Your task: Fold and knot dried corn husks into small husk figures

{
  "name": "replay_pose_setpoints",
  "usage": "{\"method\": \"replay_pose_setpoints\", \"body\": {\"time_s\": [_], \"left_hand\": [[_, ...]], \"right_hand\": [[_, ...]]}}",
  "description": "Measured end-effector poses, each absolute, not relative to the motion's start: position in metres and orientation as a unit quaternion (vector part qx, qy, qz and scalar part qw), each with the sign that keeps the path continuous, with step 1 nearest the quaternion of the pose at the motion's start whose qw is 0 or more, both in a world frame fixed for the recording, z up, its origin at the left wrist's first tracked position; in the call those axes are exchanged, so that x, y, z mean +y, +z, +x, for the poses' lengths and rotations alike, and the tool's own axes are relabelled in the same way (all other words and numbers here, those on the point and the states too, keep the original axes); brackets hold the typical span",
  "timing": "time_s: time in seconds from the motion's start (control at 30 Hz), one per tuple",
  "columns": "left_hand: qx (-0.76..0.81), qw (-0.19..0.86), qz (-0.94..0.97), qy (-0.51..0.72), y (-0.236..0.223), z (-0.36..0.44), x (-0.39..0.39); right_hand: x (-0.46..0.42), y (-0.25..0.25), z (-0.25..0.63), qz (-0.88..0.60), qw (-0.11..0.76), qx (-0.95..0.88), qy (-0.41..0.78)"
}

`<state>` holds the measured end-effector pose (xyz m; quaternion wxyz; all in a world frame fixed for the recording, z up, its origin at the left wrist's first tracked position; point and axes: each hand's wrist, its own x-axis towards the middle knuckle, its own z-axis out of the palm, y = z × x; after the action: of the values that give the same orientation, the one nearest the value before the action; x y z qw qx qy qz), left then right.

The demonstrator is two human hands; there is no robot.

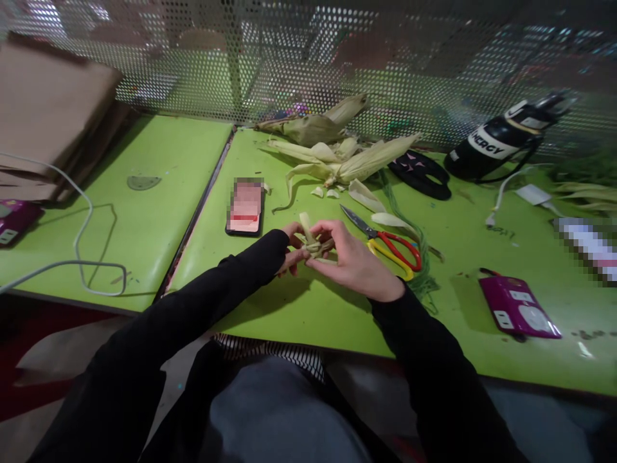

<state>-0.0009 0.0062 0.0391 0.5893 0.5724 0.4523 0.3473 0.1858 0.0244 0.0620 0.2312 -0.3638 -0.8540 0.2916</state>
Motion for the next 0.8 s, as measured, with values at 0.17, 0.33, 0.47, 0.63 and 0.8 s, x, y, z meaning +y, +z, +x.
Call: {"method": "replay_pose_setpoints", "body": {"time_s": [0.17,0.33,0.47,0.63,0.8], "left_hand": [[0.366,0.705,0.484,0.367,0.039,-0.003,0.017],[0.359,0.675,0.468,0.443,0.038,0.002,0.014],[0.366,0.650,0.487,0.455,0.039,0.006,0.006],[0.336,0.653,0.523,0.433,0.040,0.008,0.007],[0.380,0.600,0.546,0.445,0.039,0.008,0.006]], "right_hand": [[0.030,0.068,0.194,-0.360,0.297,-0.759,0.454],[0.034,0.070,0.192,-0.433,0.323,-0.713,0.447],[0.031,0.067,0.187,-0.450,0.362,-0.705,0.411],[0.024,0.066,0.181,-0.458,0.368,-0.735,0.338],[0.022,0.066,0.181,-0.476,0.403,-0.728,0.285]]}}
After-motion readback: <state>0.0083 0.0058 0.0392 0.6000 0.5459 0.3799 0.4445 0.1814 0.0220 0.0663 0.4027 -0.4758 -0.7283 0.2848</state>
